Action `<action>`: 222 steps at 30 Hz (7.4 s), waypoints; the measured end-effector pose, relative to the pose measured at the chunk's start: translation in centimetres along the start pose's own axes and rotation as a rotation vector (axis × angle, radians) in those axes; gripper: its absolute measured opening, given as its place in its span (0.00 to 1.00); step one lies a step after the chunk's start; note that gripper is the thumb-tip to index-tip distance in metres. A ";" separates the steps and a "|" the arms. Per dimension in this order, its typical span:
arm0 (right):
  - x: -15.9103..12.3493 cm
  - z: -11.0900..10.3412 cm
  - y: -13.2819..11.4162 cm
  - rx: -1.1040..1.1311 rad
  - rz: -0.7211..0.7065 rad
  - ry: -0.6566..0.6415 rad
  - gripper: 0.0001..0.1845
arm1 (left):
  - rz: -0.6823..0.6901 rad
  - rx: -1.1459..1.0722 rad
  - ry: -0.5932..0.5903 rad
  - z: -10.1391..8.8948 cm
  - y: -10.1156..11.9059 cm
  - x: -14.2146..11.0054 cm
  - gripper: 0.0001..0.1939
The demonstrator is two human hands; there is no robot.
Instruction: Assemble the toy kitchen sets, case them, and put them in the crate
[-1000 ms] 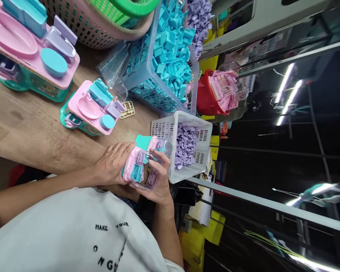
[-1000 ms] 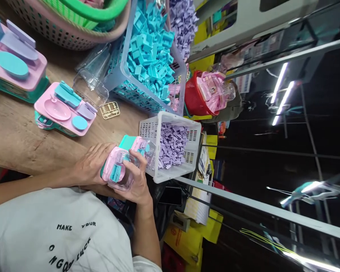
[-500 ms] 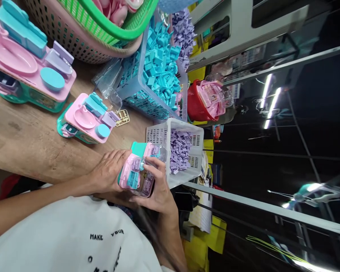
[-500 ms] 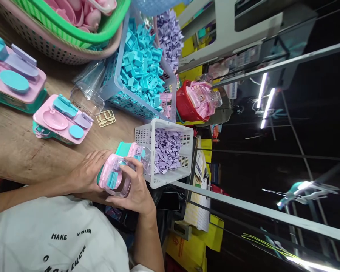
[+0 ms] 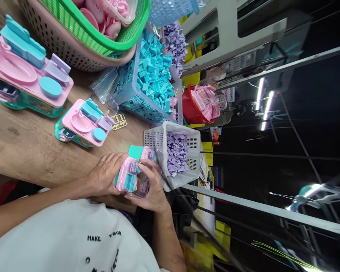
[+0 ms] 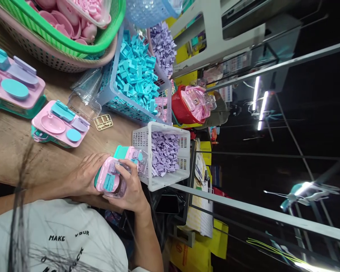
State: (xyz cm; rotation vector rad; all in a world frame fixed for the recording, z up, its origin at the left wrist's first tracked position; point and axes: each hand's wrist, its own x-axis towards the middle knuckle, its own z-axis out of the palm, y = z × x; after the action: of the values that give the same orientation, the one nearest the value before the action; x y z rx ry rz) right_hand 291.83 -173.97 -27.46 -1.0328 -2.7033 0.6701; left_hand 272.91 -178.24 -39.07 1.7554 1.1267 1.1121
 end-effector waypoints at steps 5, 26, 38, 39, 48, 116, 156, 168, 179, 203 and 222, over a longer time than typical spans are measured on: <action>0.2 -0.2 -0.1 0.018 -0.009 -0.015 0.49 | -0.002 0.001 0.019 0.0 0.1 0.1 0.47; 3.2 -3.0 -2.9 -0.214 -0.004 -0.302 0.50 | -0.051 -0.058 -0.027 -0.2 0.4 0.2 0.47; 4.1 -2.7 -2.9 -0.271 0.046 -0.420 0.46 | -0.049 -0.041 -0.023 0.2 0.2 0.0 0.50; 4.3 -2.6 -3.0 -0.281 0.062 -0.428 0.45 | -0.053 -0.040 -0.027 0.1 0.3 0.0 0.50; 2.2 -1.7 -1.4 -0.118 0.049 -0.261 0.64 | -0.038 -0.013 -0.020 0.0 0.4 0.1 0.46; 0.8 -1.9 -2.9 -0.156 0.118 -0.098 0.58 | -0.118 -0.047 -0.102 -1.0 0.8 0.6 0.46; -0.9 0.8 -0.1 0.020 0.045 0.120 0.49 | -0.280 -0.497 -0.015 -0.3 -0.5 1.0 0.24; 0.0 -0.3 -1.5 0.052 0.132 0.034 0.50 | -0.208 -0.451 -0.221 -2.3 -0.8 0.4 0.32; -0.1 -0.7 -1.9 0.026 0.185 -0.021 0.50 | -0.041 -0.187 -0.204 -0.2 -0.7 -0.9 0.64; -2.5 3.4 2.3 0.175 0.036 0.259 0.50 | -0.050 -0.091 -0.063 -0.7 -0.1 0.0 0.49; -2.9 4.7 2.3 0.304 0.021 0.244 0.53 | 0.059 -0.235 -0.065 -1.7 0.1 -0.3 0.56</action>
State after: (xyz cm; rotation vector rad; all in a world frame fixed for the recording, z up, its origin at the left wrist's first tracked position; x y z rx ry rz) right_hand 293.86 -176.07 -32.70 -0.9939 -2.2988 0.8641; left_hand 271.31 -178.27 -38.53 1.6367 0.8720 1.1636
